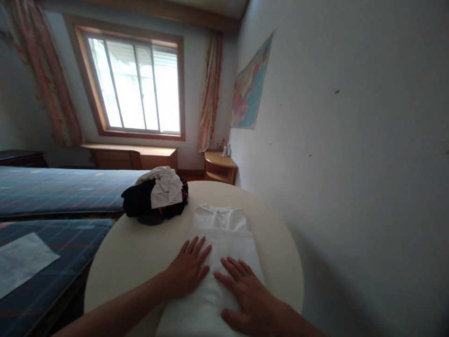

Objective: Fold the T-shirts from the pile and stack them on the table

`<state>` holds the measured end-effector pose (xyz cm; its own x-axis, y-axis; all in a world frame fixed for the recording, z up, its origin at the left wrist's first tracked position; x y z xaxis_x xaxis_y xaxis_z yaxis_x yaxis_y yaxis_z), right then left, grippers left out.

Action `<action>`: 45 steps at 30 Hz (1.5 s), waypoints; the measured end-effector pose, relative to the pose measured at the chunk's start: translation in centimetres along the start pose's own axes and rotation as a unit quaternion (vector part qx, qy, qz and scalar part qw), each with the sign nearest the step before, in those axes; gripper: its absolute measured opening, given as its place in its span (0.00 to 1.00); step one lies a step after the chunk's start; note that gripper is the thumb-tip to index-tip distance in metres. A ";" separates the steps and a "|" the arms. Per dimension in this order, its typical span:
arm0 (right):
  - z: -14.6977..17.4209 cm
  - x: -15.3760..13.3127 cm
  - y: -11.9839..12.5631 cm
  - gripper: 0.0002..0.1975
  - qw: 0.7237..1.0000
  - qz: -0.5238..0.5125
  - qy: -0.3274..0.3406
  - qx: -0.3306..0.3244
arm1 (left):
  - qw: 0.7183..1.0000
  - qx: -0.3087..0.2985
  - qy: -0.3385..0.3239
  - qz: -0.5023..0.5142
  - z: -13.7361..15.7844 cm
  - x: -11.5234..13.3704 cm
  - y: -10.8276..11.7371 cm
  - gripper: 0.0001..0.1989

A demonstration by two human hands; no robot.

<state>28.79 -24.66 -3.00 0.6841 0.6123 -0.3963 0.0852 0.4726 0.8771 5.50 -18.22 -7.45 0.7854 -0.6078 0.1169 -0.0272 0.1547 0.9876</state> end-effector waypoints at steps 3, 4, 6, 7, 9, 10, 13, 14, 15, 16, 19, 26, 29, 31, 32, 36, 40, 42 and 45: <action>1.2 -1.3 -0.2 0.41 0.999 -0.030 0.019 -0.016 | 1.000 -0.013 -0.009 -0.002 2.1 1.3 0.1 0.30; 1.3 -1.4 0.1 0.40 0.999 -0.039 0.024 -0.016 | 1.000 -0.015 -0.009 -0.003 2.4 1.5 0.4 0.30; 1.1 -1.0 1.2 0.34 0.998 -0.054 0.024 0.003 | 1.000 -0.016 -0.005 0.001 2.4 1.7 1.3 0.29; 0.7 -0.4 1.9 0.30 0.998 -0.058 0.014 0.022 | 1.000 -0.013 0.000 0.005 2.0 1.6 2.0 0.27; -0.3 1.3 3.2 0.22 0.996 -0.047 -0.028 0.074 | 1.000 0.003 0.009 0.017 0.8 1.0 3.2 0.23; -0.9 2.4 3.8 0.20 0.994 -0.026 -0.055 0.095 | 1.000 0.012 0.012 0.021 0.1 0.5 3.8 0.22; -2.5 5.8 5.1 0.19 0.981 0.035 -0.140 0.129 | 1.000 0.012 0.017 0.020 -2.0 -1.4 5.0 0.22; -2.9 6.9 5.3 0.18 0.977 0.045 -0.164 0.126 | 1.000 0.004 0.019 0.017 -2.6 -2.1 5.3 0.22; -3.2 7.9 5.5 0.17 0.975 0.049 -0.179 0.121 | 1.000 -0.005 0.023 0.015 -3.0 -2.8 5.4 0.22; -3.4 8.7 5.7 0.16 0.974 0.047 -0.187 0.116 | 0.999 -0.013 0.027 0.014 -3.4 -3.5 5.6 0.21; -3.8 10.2 6.1 0.14 0.978 0.019 -0.173 0.111 | 0.999 -0.035 0.019 0.026 -3.9 -5.2 6.0 0.18; -3.9 10.8 7.1 0.11 0.984 -0.064 -0.146 0.075 | 0.992 -0.070 -0.022 0.106 -3.9 -6.8 6.6 0.14; -3.9 10.4 7.4 0.12 0.988 -0.097 -0.105 0.050 | 0.986 -0.086 -0.030 0.143 -3.8 -7.0 6.6 0.15; -3.7 10.3 7.9 0.14 0.990 -0.106 -0.079 0.053 | 0.982 -0.073 -0.038 0.168 -3.8 -7.2 6.9 0.16; -3.6 10.4 8.3 0.14 0.991 -0.105 -0.067 0.058 | 0.981 -0.062 -0.040 0.180 -3.9 -7.3 7.3 0.17; -3.5 11.3 11.3 0.18 0.990 -0.088 -0.040 0.106 | 0.977 -0.022 -0.046 0.207 -4.9 -8.1 10.3 0.19; -4.6 13.3 15.4 0.20 0.981 -0.072 -0.039 0.174 | 0.978 0.035 -0.057 0.199 -7.6 -9.3 14.0 0.19; -5.8 14.7 16.8 0.20 0.975 -0.076 -0.039 0.204 | 0.979 0.074 -0.045 0.184 -9.3 -10.1 14.7 0.17; -8.0 17.1 16.8 0.18 0.970 -0.087 -0.062 0.219 | 0.982 0.093 0.012 0.166 -11.8 -11.3 13.1 0.15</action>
Point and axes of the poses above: each hand's wrist, its own z-axis away from the middle knuckle, its own y-axis out of the back of the hand, x = y × z, the point moved 2 cm from there along -z, towards the middle knuckle, and after that the axes turned 14 degrees about -x, right-handed, at the moved point
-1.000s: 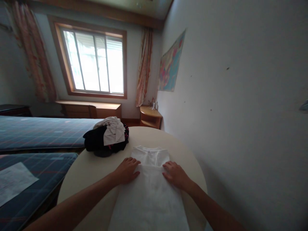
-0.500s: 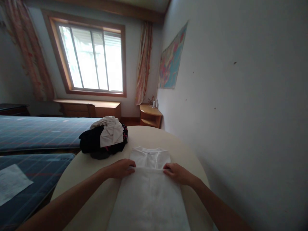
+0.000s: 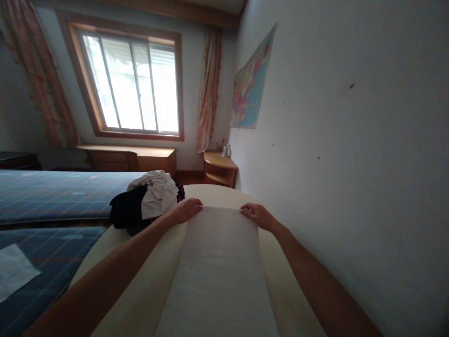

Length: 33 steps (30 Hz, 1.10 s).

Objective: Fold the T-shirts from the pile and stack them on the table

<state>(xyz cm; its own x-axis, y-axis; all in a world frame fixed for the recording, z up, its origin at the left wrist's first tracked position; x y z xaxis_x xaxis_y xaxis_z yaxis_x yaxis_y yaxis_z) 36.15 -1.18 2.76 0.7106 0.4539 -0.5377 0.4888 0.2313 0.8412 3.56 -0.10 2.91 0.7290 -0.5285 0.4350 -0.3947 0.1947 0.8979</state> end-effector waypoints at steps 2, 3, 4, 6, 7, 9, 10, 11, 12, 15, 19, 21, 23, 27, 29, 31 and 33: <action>-1.0 1.5 -1.7 0.16 0.999 0.002 -0.030 -0.024 | 1.000 -0.006 0.025 -0.003 -0.8 -1.2 -2.4 0.13; -1.3 2.2 -2.6 0.15 0.999 0.004 -0.040 -0.032 | 0.999 -0.006 0.039 -0.003 -1.0 -1.8 -3.6 0.12; -1.5 2.9 -3.5 0.15 0.998 0.005 -0.047 -0.036 | 0.999 -0.007 0.052 -0.001 -1.1 -2.3 -4.9 0.10; -1.7 3.8 -4.9 0.15 0.998 0.005 -0.055 -0.040 | 0.997 0.006 0.076 0.005 -1.2 -3.1 -6.7 0.11; -1.7 4.1 -5.3 0.15 0.998 0.004 -0.055 -0.038 | 0.996 0.016 0.086 0.010 -1.3 -3.5 -7.2 0.11; -1.6 4.5 -5.5 0.16 0.998 0.000 -0.050 -0.031 | 0.994 0.035 0.100 0.023 -1.5 -4.0 -7.6 0.12; -1.7 4.6 -5.3 0.16 0.999 -0.002 -0.046 -0.025 | 0.993 0.044 0.106 0.031 -1.6 -4.3 -7.5 0.12; -1.7 4.6 -5.1 0.16 0.999 -0.003 -0.043 -0.017 | 0.992 0.051 0.113 0.038 -1.8 -4.6 -7.4 0.11; -1.8 4.6 -4.9 0.16 0.999 -0.002 -0.043 -0.007 | 0.990 0.057 0.121 0.045 -2.0 -4.8 -7.2 0.11; -2.0 4.4 -4.8 0.16 0.998 0.011 -0.056 0.015 | 0.984 0.069 0.154 0.060 -2.4 -5.6 -7.2 0.10; -2.1 3.9 -5.9 0.14 0.996 0.030 -0.079 0.006 | 0.977 0.079 0.189 0.056 -2.4 -5.9 -7.9 0.11; -2.0 3.6 -6.2 0.13 0.995 0.043 -0.094 0.004 | 0.976 0.088 0.193 0.040 -2.0 -5.3 -7.9 0.12; -2.0 3.2 -6.3 0.13 0.992 0.059 -0.112 0.007 | 0.976 0.104 0.189 0.015 -1.6 -4.3 -7.7 0.15; -2.1 1.4 -6.5 0.15 0.986 0.098 -0.131 0.034 | 0.984 0.115 0.131 -0.036 -1.0 -1.1 -7.6 0.18; -2.3 0.2 -7.3 0.18 0.987 0.119 -0.103 0.030 | 0.992 0.074 0.069 -0.071 -1.0 0.3 -8.5 0.21; -2.4 -0.9 -8.7 0.22 0.989 0.133 -0.068 -0.014 | 0.994 0.007 0.044 -0.104 -1.1 1.1 -9.8 0.24; -2.3 -1.4 -10.1 0.27 0.986 0.137 -0.060 -0.072 | 0.990 -0.045 0.065 -0.120 -1.0 1.1 -11.0 0.27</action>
Point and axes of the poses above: each hand's wrist, its own z-axis away from the middle knuckle, its own y-axis out of the back of the hand, x = y × z, the point moved 2 cm from there along -z, towards the middle knuckle, and after that the axes turned 14 degrees about -x, right-handed, at the moved point
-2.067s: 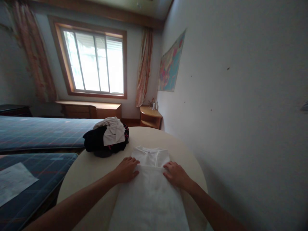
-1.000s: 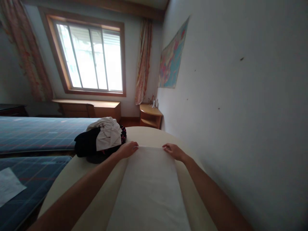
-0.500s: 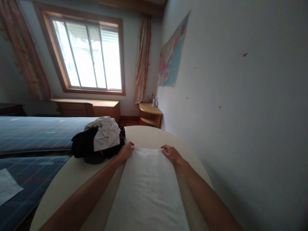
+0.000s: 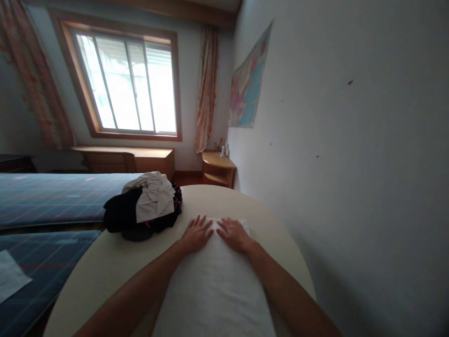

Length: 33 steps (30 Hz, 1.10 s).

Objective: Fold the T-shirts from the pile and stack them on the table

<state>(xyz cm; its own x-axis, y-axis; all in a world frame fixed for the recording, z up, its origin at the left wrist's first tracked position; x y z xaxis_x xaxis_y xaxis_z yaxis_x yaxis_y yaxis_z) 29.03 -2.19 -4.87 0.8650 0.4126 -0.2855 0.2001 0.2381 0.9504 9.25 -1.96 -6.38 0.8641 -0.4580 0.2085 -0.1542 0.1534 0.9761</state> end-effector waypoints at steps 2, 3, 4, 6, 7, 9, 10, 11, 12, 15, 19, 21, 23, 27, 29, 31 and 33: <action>0.1 -0.5 -0.8 0.30 0.999 0.005 -0.008 -0.034 | 0.999 -0.021 0.022 -0.009 0.0 0.0 -0.7 0.29; 0.2 -0.6 -0.9 0.30 0.999 0.010 -0.014 -0.041 | 0.999 -0.024 0.025 -0.012 0.0 0.0 -0.8 0.29; 0.2 -0.8 -0.9 0.30 0.999 0.016 -0.022 -0.045 | 0.999 -0.025 0.028 -0.014 0.0 0.1 -0.9 0.29; 0.2 -1.4 -0.7 0.29 0.997 0.031 -0.045 -0.046 | 0.998 -0.035 0.043 -0.011 -0.1 0.3 -0.7 0.29; 0.2 -1.7 -0.5 0.29 0.996 0.035 -0.066 -0.049 | 0.998 -0.043 0.055 -0.005 -0.2 0.4 -0.6 0.29; 0.0 -2.5 -0.5 0.29 0.990 0.025 -0.121 -0.064 | 0.995 -0.057 0.084 0.009 -0.5 0.8 -0.5 0.29; -0.1 -2.8 -0.6 0.29 0.986 0.014 -0.149 -0.073 | 0.993 -0.062 0.096 0.016 -0.6 1.1 -0.4 0.29; -0.2 -3.1 -0.7 0.30 0.982 0.001 -0.173 -0.081 | 0.992 -0.065 0.106 0.023 -0.8 1.3 -0.4 0.29; -0.4 -3.4 -0.9 0.30 0.978 -0.009 -0.190 -0.086 | 0.991 -0.064 0.116 0.028 -1.1 1.5 -0.4 0.29; -1.0 -3.7 -1.3 0.30 0.973 -0.023 -0.215 -0.078 | 0.987 -0.053 0.145 0.040 -1.7 2.1 -0.6 0.30; -1.8 -3.6 -1.7 0.29 0.965 -0.041 -0.252 -0.063 | 0.982 -0.024 0.180 0.044 -1.9 2.9 -1.1 0.29; -1.9 -3.6 -1.9 0.29 0.964 -0.037 -0.259 -0.038 | 0.982 0.000 0.185 0.039 -1.7 3.0 -1.2 0.28; -1.6 -3.4 -2.2 0.28 0.969 -0.027 -0.246 0.006 | 0.983 0.024 0.179 0.031 -1.4 2.9 -1.3 0.27; -0.1 -2.1 -2.3 0.32 0.975 -0.028 -0.210 0.063 | 0.986 0.042 0.162 0.024 -0.7 1.5 -1.2 0.27; 0.6 -1.0 -2.1 0.33 0.974 -0.035 -0.216 0.064 | 0.985 0.041 0.168 0.026 -0.4 0.5 -1.1 0.27; 1.0 -0.1 -1.9 0.34 0.971 -0.041 -0.225 0.063 | 0.982 0.041 0.181 0.026 -0.1 -0.5 -1.1 0.27; 1.2 0.5 -1.8 0.34 0.971 -0.044 -0.228 0.065 | 0.980 0.048 0.193 0.023 0.1 -1.3 -1.2 0.27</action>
Point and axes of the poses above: each hand's wrist, its own z-axis away from the middle knuckle, its own y-axis out of the back of the hand, x = y × z, the point moved 2 cm from there along -z, towards the middle knuckle, and after that the axes turned 14 degrees about -x, right-handed, at the moved point
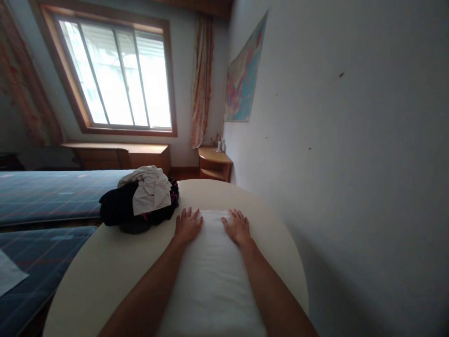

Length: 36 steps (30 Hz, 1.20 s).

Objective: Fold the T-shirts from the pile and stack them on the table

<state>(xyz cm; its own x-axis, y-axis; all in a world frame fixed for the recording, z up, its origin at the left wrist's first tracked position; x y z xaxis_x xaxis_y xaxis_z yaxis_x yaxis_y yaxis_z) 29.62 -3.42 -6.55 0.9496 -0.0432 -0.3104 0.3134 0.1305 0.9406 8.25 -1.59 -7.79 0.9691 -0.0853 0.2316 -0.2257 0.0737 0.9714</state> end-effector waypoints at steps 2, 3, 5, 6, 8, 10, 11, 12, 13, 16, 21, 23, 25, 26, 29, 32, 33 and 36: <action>-0.1 0.2 -0.1 0.34 1.000 0.000 0.002 0.006 | 1.000 0.006 0.002 0.000 -0.1 -0.7 -0.2 0.27; -0.2 0.2 -0.2 0.34 1.000 0.002 0.004 0.008 | 1.000 0.008 -0.002 0.004 -0.2 -0.9 -0.2 0.27; -0.3 0.2 -0.3 0.33 1.000 0.008 0.009 0.010 | 1.000 0.014 -0.015 0.013 -0.3 -1.3 -0.3 0.27; -0.4 0.3 -0.4 0.33 1.000 0.012 0.014 0.009 | 0.999 0.018 -0.023 0.019 -0.4 -1.5 -0.2 0.26; -0.5 0.5 -0.4 0.33 0.999 0.016 0.026 0.010 | 0.998 0.027 -0.042 0.026 -0.5 -1.8 0.0 0.25; -0.8 0.9 -0.2 0.31 0.998 0.018 0.049 0.020 | 0.998 0.031 -0.056 0.029 -0.6 -2.1 0.2 0.25; -0.9 1.2 -0.1 0.30 0.998 0.020 0.060 0.027 | 0.997 0.033 -0.058 0.033 -0.7 -2.2 0.4 0.25; -1.1 1.6 0.0 0.28 0.997 0.022 0.068 0.035 | 0.997 0.035 -0.058 0.037 -0.8 -2.4 0.4 0.25; -1.3 2.0 0.1 0.27 0.996 0.024 0.071 0.042 | 0.997 0.038 -0.054 0.042 -0.9 -2.6 0.5 0.26; -1.8 3.7 0.4 0.27 0.997 0.026 0.040 0.065 | 0.997 0.041 -0.044 0.057 -1.3 -3.1 0.6 0.28; -2.2 6.4 1.0 0.27 0.996 0.018 0.026 0.083 | 0.996 0.041 -0.022 0.079 -1.8 -4.2 0.9 0.29; -2.3 7.0 1.2 0.23 0.996 0.012 0.036 0.085 | 0.995 0.039 -0.004 0.090 -1.9 -4.6 1.2 0.28; -2.4 7.3 1.2 0.20 0.995 0.005 0.041 0.090 | 0.994 0.033 0.010 0.105 -1.9 -4.8 1.4 0.27; -2.5 7.4 1.2 0.19 0.995 0.001 0.042 0.093 | 0.993 0.029 0.017 0.114 -1.9 -4.8 1.5 0.28; -2.7 7.5 1.1 0.17 0.994 -0.012 0.041 0.104 | 0.989 0.012 0.043 0.142 -1.8 -4.9 1.7 0.26; -3.0 7.6 1.0 0.16 0.992 -0.026 0.036 0.115 | 0.984 -0.005 0.066 0.166 -1.7 -5.1 1.8 0.18; -3.0 7.7 1.0 0.16 0.992 -0.030 0.034 0.119 | 0.983 -0.007 0.068 0.173 -1.7 -5.2 1.9 0.15; -3.1 7.8 0.9 0.14 0.990 -0.043 0.030 0.131 | 0.979 -0.001 0.066 0.194 -1.8 -5.2 1.9 0.12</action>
<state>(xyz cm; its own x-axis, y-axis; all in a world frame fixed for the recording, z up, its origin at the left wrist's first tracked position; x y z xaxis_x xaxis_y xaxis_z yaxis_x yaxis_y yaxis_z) 37.29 -0.53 -8.58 0.9198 0.0173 -0.3919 0.3906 -0.1330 0.9109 2.95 0.79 -7.28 0.8149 0.0779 0.5744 -0.5793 0.0777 0.8114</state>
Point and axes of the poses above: each hand's wrist, its own z-axis away from the middle knuckle, its own y-axis out of the back of the hand, x = y × z, the point moved 2 cm from there along -z, towards the middle knuckle, and after that the axes turned 14 degrees about -x, right-handed, at the moved point
